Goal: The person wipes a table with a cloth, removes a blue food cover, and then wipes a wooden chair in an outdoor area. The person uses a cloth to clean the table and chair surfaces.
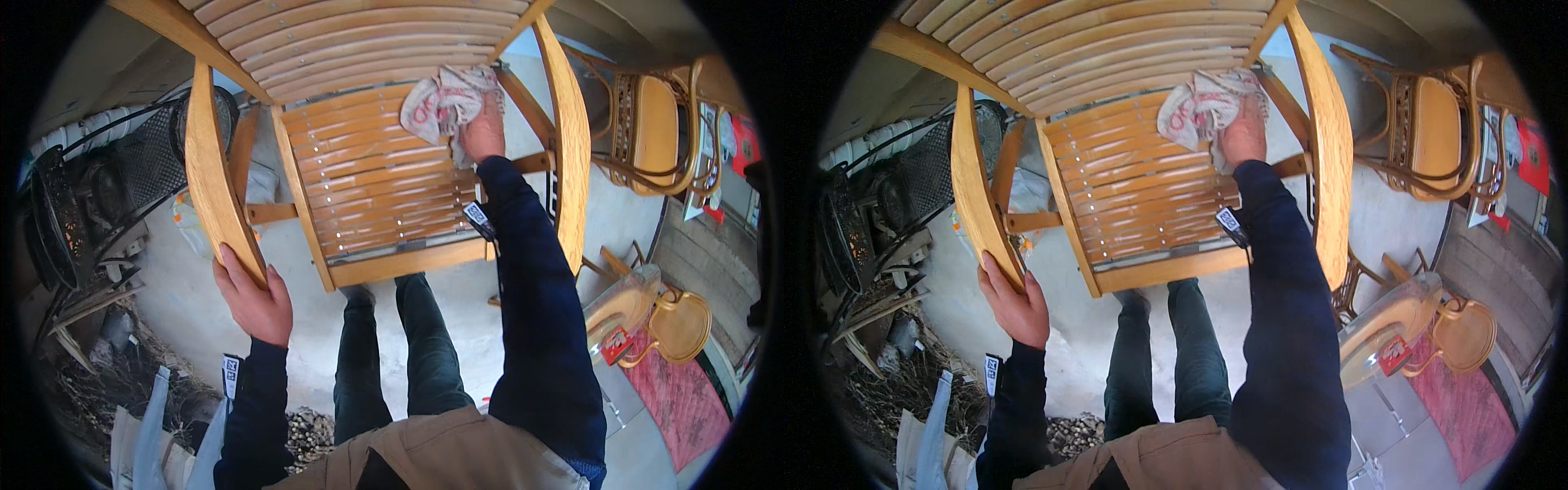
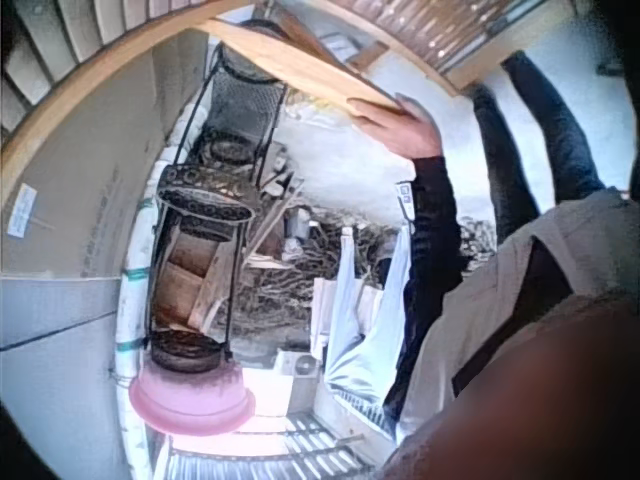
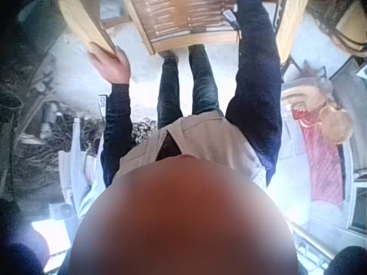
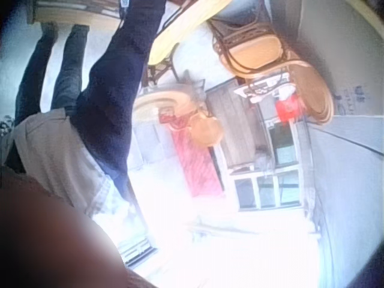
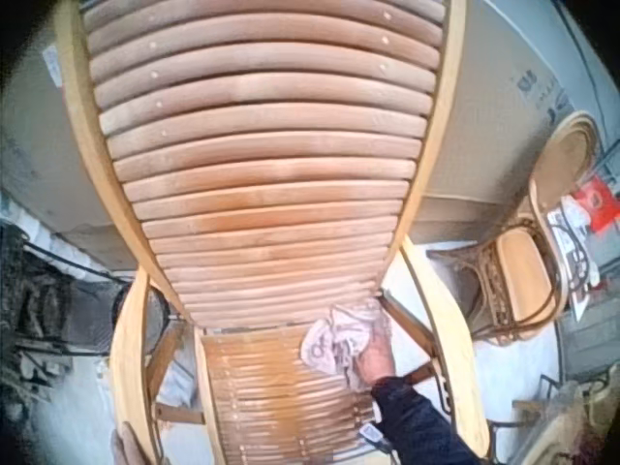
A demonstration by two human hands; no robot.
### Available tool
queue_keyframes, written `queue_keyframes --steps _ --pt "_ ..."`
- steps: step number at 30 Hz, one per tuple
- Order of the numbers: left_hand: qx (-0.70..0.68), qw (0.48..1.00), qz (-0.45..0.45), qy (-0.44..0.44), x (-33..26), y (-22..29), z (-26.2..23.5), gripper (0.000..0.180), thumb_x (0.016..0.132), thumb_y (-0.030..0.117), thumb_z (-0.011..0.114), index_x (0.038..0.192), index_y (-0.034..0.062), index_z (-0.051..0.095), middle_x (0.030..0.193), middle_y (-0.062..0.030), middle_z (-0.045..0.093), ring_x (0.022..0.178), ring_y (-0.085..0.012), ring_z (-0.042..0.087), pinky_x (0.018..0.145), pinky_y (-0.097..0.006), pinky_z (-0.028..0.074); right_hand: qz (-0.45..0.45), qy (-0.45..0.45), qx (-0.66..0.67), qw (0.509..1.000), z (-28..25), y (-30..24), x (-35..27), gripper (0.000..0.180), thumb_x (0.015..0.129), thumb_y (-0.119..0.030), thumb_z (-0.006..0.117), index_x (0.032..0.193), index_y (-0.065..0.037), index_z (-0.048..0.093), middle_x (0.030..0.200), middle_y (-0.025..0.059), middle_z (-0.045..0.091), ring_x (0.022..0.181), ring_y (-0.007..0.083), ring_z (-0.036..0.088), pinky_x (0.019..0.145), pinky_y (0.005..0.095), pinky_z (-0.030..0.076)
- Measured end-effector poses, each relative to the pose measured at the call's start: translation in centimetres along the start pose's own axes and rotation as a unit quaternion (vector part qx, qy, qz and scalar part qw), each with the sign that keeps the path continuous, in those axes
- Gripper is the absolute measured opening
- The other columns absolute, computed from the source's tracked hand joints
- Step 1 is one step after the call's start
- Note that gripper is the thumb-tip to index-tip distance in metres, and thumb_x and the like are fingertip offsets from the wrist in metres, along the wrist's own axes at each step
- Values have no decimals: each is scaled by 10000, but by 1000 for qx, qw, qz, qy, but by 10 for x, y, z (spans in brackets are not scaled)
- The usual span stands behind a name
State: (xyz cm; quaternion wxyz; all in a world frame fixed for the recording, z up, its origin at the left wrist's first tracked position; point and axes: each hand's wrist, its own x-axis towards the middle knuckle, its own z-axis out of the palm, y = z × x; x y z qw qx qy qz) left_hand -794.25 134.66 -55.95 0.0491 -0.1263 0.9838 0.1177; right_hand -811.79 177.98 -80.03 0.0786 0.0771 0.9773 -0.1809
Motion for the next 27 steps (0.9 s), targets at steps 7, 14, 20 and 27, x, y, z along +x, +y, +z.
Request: queue_keyframes --steps 7,14,20,27 --pt "-3 1000 6 16 2 1 1 851 990 169 711 1723 29 304 1595 -403 419 1439 -585 473 1203 -559 420 -69 30 -79 994 14 12 -118 687 961 -155 728 1541 131 496 1692 267 427 1562 459 402 1311 546 330" --pt "6 1000 12 26 1 -5 6 859 980 183 721 1715 15 309 1581 -428 423 1421 -593 486 1196 -568 431 -131 -37 -114 984 3 42 -225 439 967 -157 679 1353 52 679 1553 240 591 1498 410 512 1287 543 368" --pt "-3 999 22 30 -1 -7 6 892 961 209 744 1706 -7 305 1572 -462 415 1421 -616 474 1213 -571 420 -138 19 -38 989 6 14 -311 529 946 -106 716 1428 79 604 1540 263 596 1432 458 563 1219 558 446" --pt "-22 999 20 23 2 -6 -1 897 951 206 751 1698 -19 309 1575 -468 402 1418 -611 476 1206 -567 429 -267 -100 83 955 63 -118 -287 355 984 -187 712 1276 15 713 1455 255 647 1381 448 595 1177 558 472"
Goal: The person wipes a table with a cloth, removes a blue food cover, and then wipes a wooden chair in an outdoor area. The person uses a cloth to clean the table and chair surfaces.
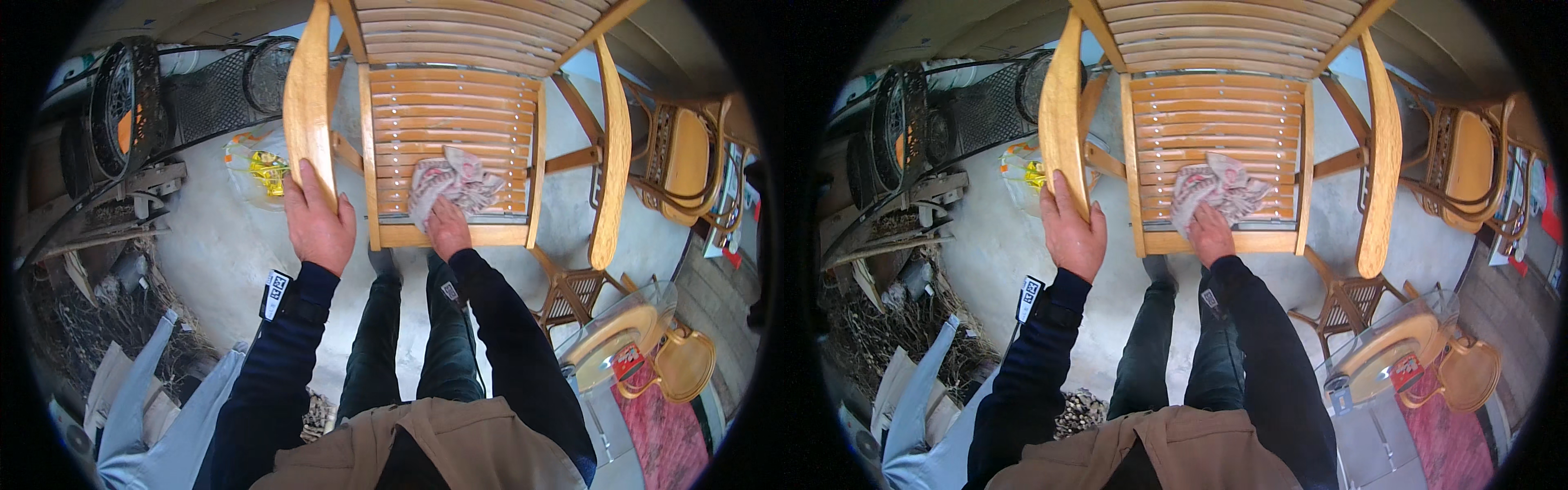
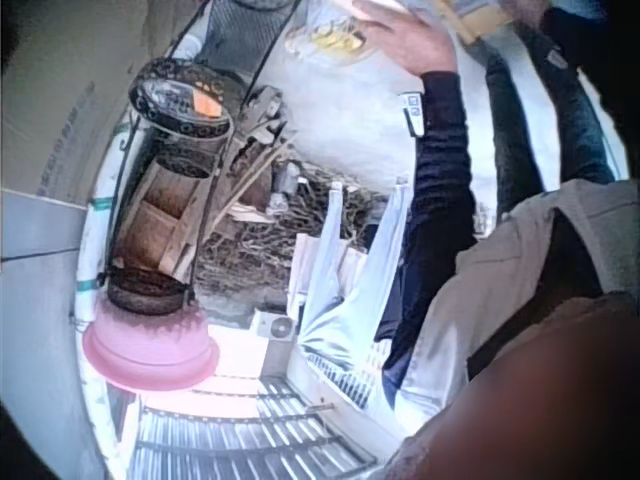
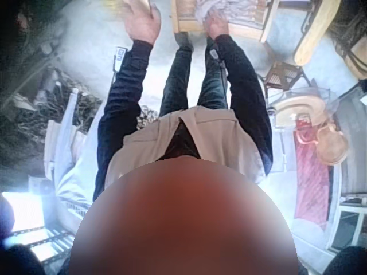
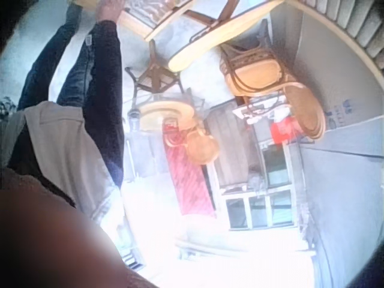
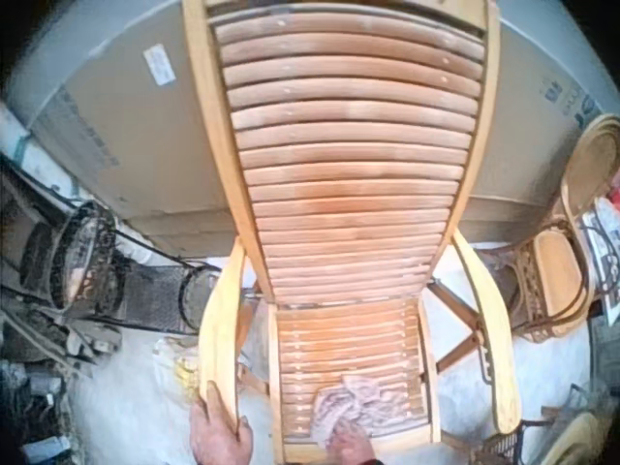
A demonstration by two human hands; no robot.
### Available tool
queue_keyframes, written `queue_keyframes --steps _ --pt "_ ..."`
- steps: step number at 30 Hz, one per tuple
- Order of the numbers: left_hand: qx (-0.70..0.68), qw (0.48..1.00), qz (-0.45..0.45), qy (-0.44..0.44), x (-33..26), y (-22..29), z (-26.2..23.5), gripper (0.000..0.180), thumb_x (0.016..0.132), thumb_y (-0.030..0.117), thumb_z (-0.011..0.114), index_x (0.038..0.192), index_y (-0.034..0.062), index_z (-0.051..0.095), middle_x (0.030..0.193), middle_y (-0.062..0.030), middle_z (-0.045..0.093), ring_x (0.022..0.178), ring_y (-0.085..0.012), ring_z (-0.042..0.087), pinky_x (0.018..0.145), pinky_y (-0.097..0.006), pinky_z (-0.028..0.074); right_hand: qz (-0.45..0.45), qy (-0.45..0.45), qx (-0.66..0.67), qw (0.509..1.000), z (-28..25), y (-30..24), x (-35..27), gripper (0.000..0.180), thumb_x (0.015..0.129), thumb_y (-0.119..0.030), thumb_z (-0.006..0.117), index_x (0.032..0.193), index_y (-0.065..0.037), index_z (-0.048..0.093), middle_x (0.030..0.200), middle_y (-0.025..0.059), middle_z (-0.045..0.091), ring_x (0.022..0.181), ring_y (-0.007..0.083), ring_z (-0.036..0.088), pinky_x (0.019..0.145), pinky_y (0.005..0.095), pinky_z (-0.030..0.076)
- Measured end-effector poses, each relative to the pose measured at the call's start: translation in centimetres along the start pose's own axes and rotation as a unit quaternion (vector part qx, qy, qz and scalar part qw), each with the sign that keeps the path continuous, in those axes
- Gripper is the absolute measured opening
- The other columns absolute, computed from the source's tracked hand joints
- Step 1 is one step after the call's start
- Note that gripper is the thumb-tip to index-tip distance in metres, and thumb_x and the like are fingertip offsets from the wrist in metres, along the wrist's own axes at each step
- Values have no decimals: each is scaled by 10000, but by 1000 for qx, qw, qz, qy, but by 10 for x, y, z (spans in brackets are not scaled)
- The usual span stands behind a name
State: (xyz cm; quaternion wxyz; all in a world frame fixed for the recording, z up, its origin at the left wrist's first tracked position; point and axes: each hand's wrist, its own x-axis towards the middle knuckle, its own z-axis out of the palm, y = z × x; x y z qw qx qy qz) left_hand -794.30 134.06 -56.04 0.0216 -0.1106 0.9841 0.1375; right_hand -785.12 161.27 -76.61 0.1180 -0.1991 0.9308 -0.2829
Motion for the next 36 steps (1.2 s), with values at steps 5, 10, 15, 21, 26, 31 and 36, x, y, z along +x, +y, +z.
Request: queue_keyframes --steps 5,10,15,21,26,31,36 --pt "-25 1000 -14 -11 1 -1 -4 904 954 200 757 1704 -20 301 1571 -456 413 1429 -606 466 1216 -565 412 47 -4 151 987 -16 -24 125 243 993 -187 705 1146 0 729 1335 248 687 1357 424 614 1102 539 515" --pt "-32 999 -13 -20 3 0 -7 910 940 174 756 1701 -29 301 1568 -449 416 1420 -608 471 1202 -567 421 -61 54 9 997 -51 -44 246 251 976 -188 720 1179 -42 744 1300 206 671 1361 412 567 1193 552 426" --pt "-43 999 -11 -18 5 0 -9 916 932 161 760 1702 -26 300 1577 -448 406 1416 -613 474 1192 -572 428 -134 63 -66 987 -37 -57 298 330 931 -161 738 1232 -26 740 1314 199 646 1359 421 529 1206 570 389" --pt "-42 999 -22 -25 5 0 -10 915 925 156 758 1696 -38 306 1571 -456 409 1414 -619 476 1192 -573 428 -120 9 -10 993 1 -60 240 340 870 -159 764 1184 -32 735 1343 185 625 1311 404 552 1134 501 480" --pt "-37 999 -21 -21 4 0 -7 909 933 173 757 1696 -40 310 1570 -461 410 1418 -619 471 1198 -576 425 79 37 87 992 28 -77 176 271 874 -94 767 1106 -16 650 1188 245 617 1108 480 598 975 536 516" --pt "-32 999 -5 7 0 -4 0 908 935 188 757 1705 -9 317 1563 -467 415 1419 -621 473 1198 -578 426 112 -28 63 991 39 -127 71 171 897 -142 711 1039 -56 672 1139 186 612 1099 416 606 934 530 510" --pt "-26 999 8 17 0 -7 4 865 973 236 744 1709 37 336 1565 -467 420 1428 -615 475 1200 -574 434 -63 -61 38 995 29 -101 -17 170 910 -201 677 1041 -94 693 1246 158 630 1219 366 599 978 522 510"
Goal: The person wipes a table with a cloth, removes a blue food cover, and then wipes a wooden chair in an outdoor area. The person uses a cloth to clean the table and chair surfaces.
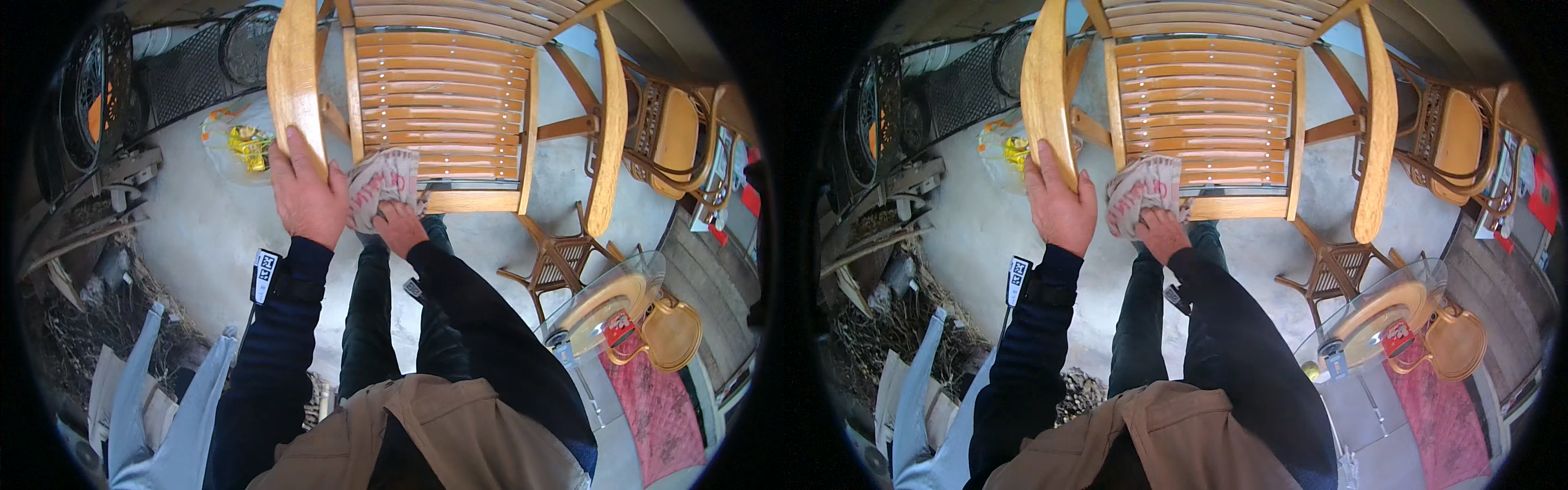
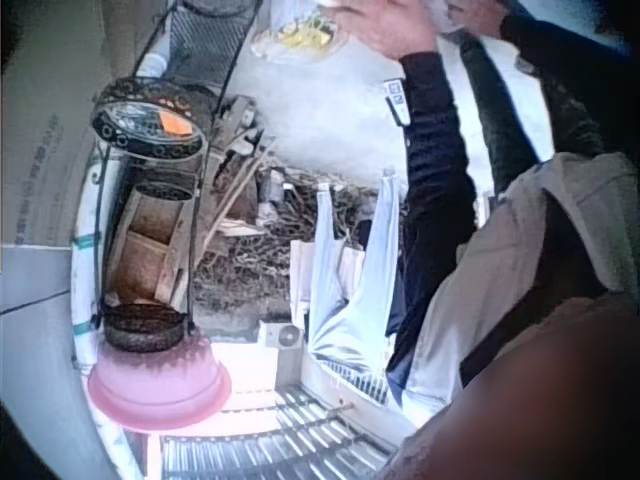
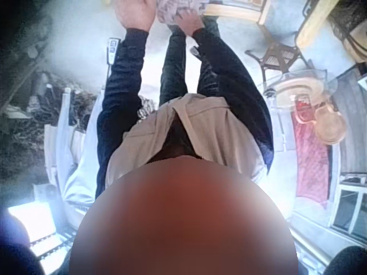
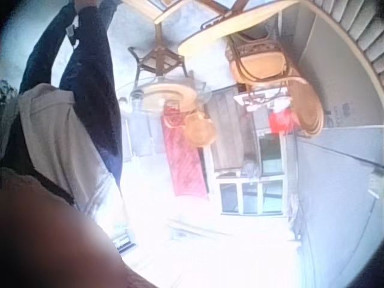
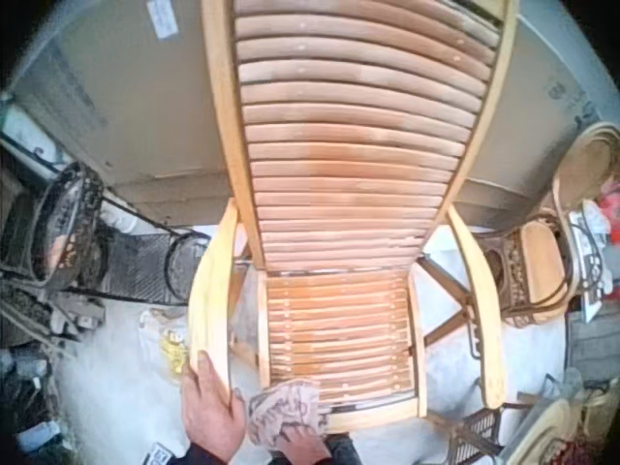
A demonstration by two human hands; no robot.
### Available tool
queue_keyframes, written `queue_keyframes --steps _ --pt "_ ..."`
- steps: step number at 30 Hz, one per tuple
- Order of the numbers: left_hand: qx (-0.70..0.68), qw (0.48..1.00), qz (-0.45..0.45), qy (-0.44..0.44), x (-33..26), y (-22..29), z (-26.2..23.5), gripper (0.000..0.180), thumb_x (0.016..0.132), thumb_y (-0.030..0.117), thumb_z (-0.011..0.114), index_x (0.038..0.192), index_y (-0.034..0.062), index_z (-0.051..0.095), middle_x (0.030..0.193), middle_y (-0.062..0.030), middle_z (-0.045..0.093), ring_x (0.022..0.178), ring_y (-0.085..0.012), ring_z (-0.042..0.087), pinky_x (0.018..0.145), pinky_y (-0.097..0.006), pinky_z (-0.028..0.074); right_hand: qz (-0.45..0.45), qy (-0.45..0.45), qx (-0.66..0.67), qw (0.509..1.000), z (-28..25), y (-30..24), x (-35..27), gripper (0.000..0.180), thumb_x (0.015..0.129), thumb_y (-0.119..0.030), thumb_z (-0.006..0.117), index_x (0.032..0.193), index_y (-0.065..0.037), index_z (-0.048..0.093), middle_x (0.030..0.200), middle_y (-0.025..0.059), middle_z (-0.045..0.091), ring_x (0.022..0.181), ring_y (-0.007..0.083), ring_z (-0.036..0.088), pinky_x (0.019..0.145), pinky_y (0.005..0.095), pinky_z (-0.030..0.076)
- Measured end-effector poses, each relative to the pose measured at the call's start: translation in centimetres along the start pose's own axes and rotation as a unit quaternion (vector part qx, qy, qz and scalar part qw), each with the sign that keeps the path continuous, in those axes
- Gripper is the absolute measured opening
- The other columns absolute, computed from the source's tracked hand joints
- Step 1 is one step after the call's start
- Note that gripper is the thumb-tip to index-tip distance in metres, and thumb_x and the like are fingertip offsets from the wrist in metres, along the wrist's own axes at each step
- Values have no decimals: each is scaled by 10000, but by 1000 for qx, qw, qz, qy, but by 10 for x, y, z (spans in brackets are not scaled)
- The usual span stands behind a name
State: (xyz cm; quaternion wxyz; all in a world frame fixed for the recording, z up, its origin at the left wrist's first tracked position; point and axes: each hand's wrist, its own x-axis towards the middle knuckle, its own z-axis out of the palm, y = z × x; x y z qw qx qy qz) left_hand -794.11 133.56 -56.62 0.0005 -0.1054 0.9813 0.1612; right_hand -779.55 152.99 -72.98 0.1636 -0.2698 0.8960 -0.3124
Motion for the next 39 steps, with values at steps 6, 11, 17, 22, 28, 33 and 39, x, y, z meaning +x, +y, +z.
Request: queue_keyframes --steps 6,11,17,22,28,33,39 --pt "23 1000 2 -3 -2 -1 3 849 989 247 734 1700 20 329 1574 -440 424 1421 -598 489 1191 -570 442 173 -72 -162 969 -65 134 -88 303 880 -198 744 1154 -76 704 1345 199 654 1257 377 624 1086 504 512" --pt "51 999 5 10 -5 -1 6 826 1003 260 723 1700 34 341 1574 -439 432 1419 -589 503 1174 -566 461 371 104 -189 903 -96 167 -131 431 822 -173 810 1214 -48 681 1454 164 591 1341 409 550 1138 609 436" --pt "37 999 -10 -1 -2 3 2 830 994 265 727 1698 47 345 1568 -443 433 1419 -600 491 1190 -564 445 410 186 -67 891 5 63 -104 381 901 -256 778 1158 2 664 1448 272 571 1337 517 509 1177 665 369" --pt "2 1000 -11 -1 -2 1 -1 826 986 294 734 1665 -10 376 1574 -445 425 1445 -591 463 1215 -555 417 393 147 385 822 17 -1 -88 446 1098 -277 531 1342 65 679 1424 275 663 1370 392 601 1181 477 446" --pt "-83 996 6 -23 -4 -4 -22 784 1024 316 714 1671 7 397 1653 -398 372 1508 -547 419 1249 -538 368 278 274 771 503 -97 -31 -79 440 1087 -190 452 1386 58 658 1431 166 702 1339 286 663 1178 430 488" --pt "-291 954 66 -16 -50 6 -62 638 1087 249 635 1642 -14 463 1711 -307 380 1613 -423 347 1316 -501 277 264 277 652 654 -202 -43 -69 463 1092 -188 437 1422 72 632 1417 162 698 1350 283 658 1168 429 511" --pt "-739 584 -217 -258 -119 51 -77 453 1194 304 474 1570 65 558 1546 -136 635 1441 -278 598 1231 -451 444 68 122 545 827 -298 -78 -27 395 1021 -187 566 1322 37 690 1388 136 659 1348 336 638 1141 482 505"
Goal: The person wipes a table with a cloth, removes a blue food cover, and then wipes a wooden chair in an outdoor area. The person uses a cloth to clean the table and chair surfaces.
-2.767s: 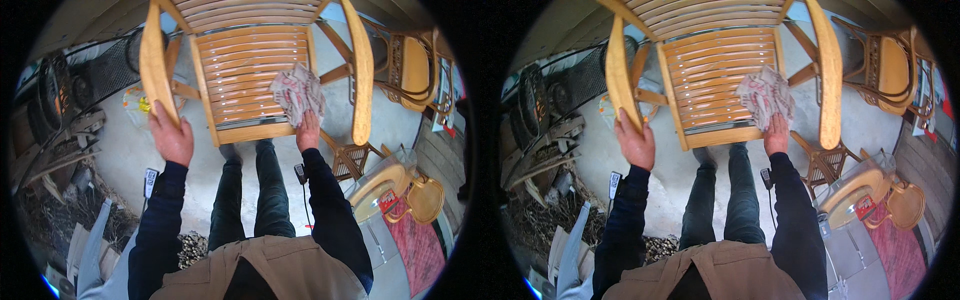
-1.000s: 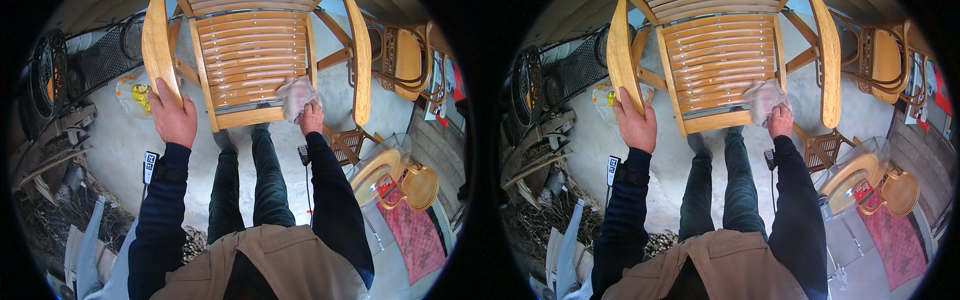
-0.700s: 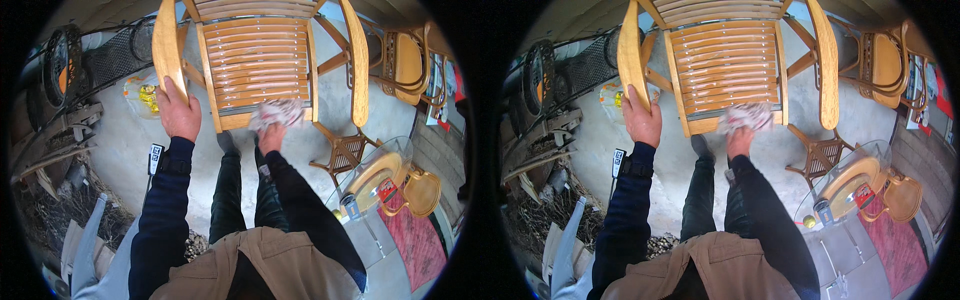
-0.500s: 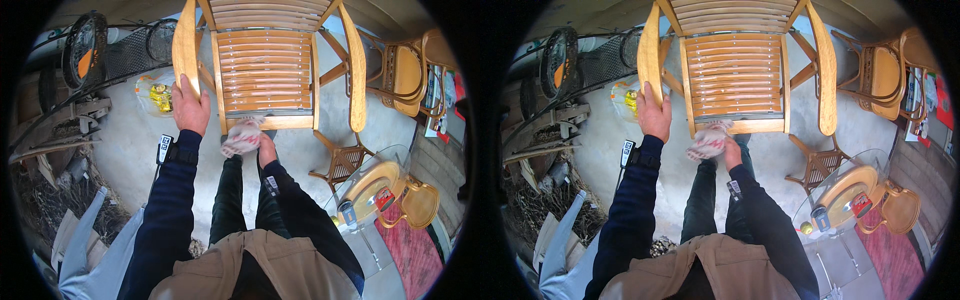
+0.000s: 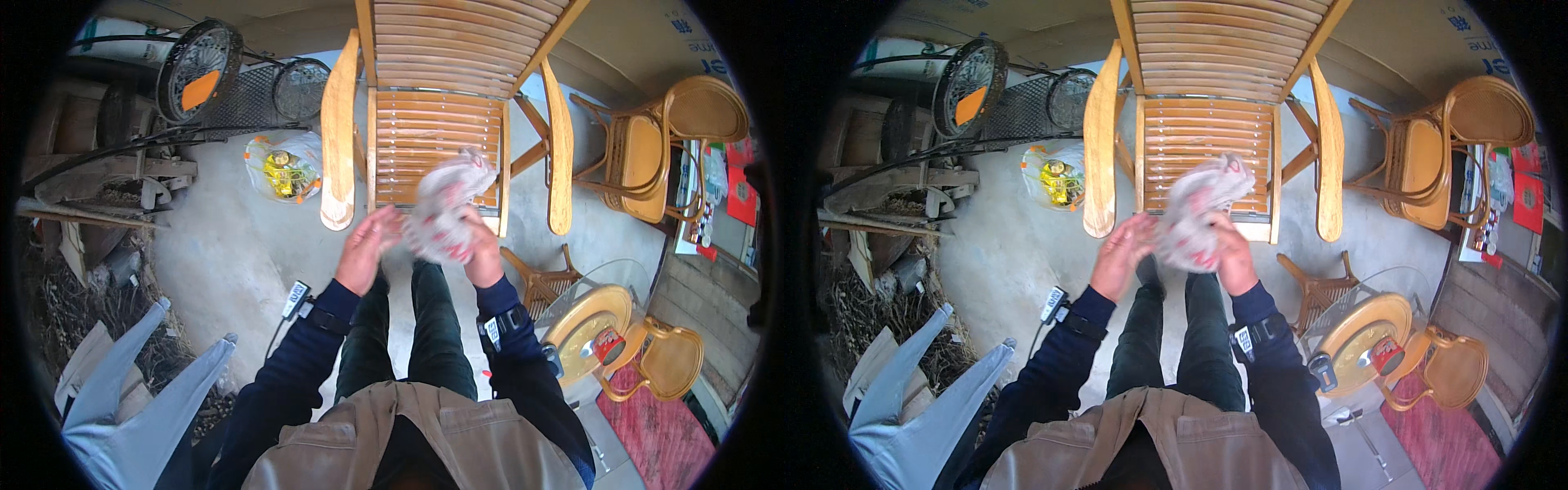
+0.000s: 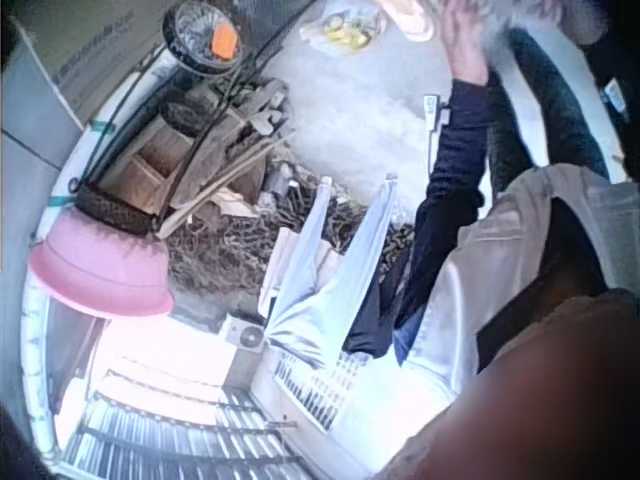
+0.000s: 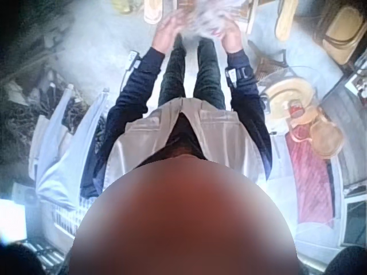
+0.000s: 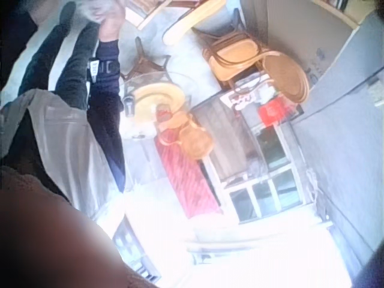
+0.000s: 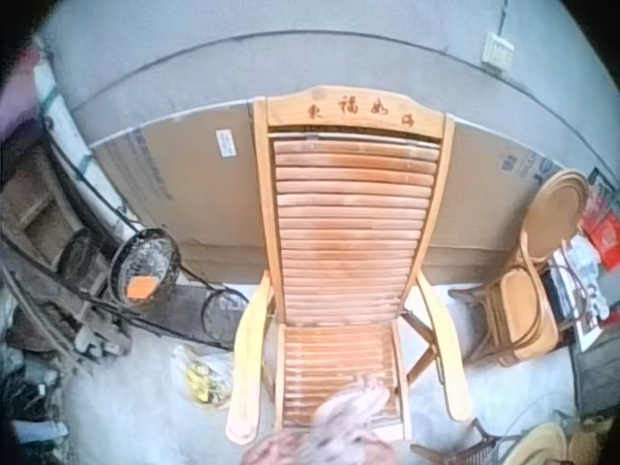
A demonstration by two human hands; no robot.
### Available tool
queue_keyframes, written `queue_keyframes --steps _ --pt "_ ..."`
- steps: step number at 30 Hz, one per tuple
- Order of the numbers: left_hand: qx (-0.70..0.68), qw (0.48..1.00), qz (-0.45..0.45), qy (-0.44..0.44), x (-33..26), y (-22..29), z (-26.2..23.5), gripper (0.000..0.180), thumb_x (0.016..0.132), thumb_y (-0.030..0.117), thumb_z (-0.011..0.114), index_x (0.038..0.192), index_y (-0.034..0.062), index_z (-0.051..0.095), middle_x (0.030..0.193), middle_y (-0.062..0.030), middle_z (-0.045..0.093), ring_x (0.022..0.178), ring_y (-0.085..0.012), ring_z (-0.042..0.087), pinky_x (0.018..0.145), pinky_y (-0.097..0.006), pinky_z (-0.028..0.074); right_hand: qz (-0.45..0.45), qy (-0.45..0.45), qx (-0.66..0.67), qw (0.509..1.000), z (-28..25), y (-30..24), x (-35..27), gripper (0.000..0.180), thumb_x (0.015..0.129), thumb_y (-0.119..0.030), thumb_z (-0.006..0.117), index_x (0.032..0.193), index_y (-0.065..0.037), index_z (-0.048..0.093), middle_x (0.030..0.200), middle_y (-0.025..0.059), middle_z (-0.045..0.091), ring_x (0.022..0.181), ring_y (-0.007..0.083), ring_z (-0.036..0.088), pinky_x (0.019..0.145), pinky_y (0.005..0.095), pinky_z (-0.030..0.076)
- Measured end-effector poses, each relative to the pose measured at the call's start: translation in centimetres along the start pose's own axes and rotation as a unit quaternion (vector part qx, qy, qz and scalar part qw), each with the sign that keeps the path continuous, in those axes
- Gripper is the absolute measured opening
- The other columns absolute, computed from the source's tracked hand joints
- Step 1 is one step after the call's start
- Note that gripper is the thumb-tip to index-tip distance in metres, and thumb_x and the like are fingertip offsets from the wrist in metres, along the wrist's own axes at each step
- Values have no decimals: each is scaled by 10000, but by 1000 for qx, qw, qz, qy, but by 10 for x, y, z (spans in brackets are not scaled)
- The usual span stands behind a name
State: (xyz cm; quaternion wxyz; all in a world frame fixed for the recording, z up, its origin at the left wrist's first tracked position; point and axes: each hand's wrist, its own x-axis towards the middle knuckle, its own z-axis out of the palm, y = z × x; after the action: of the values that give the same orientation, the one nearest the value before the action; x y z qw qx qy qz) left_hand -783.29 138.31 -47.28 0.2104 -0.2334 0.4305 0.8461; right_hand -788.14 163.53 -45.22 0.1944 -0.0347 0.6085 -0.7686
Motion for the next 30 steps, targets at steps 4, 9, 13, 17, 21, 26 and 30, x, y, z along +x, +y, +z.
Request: queue_keyframes --steps 4,9,13,17,21,26,30 --pt "-358 930 -78 -29 -3 -11 12 491 1176 361 473 1560 64 544 1543 -159 616 1428 -298 594 1204 -476 469 -133 -300 -342 881 26 -41 13 345 886 -157 756 1207 -36 724 1455 213 624 1371 436 583 1191 532 433" --pt "-336 941 19 43 -31 30 -19 500 1120 349 547 1509 34 558 1560 -211 562 1436 -364 557 1208 -502 451 -148 1 -463 874 -65 -26 34 563 855 -104 785 1404 -44 677 1501 220 651 1417 440 580 1205 543 451" --pt "-161 975 83 126 -78 68 -50 514 1075 340 607 1468 11 569 1573 -252 518 1443 -416 528 1210 -522 437 -15 175 -748 639 -205 9 36 859 919 -316 841 1651 -79 457 1661 306 444 1487 474 489 1232 559 394" --pt "339 933 -15 122 -43 55 -60 532 1030 330 666 1428 -12 580 1587 -293 475 1449 -469 499 1213 -543 423 84 239 -683 685 -262 56 35 973 953 -366 810 1719 -50 301 1648 366 403 1471 526 469 1224 543 417" --pt "793 522 236 208 50 16 -49 509 988 341 719 1314 -39 628 1576 -360 450 1429 -555 482 1195 -599 419 111 232 -720 645 -266 68 29 956 991 -327 766 1736 -44 238 1626 371 409 1456 536 478 1211 530 437" --pt "763 596 157 193 126 48 -63 626 995 315 730 1442 -91 566 1654 -422 332 1512 -594 387 1265 -573 362 139 239 -716 641 -259 62 34 911 1002 -280 738 1734 -34 254 1625 379 408 1440 541 489 1203 541 437" --pt "766 576 208 196 247 117 -61 634 1014 306 710 1486 -81 538 1650 -425 349 1526 -575 384 1285 -562 351 147 233 -723 633 -257 60 37 892 1014 -285 722 1731 -25 260 1641 375 392 1437 538 493 1194 539 445"
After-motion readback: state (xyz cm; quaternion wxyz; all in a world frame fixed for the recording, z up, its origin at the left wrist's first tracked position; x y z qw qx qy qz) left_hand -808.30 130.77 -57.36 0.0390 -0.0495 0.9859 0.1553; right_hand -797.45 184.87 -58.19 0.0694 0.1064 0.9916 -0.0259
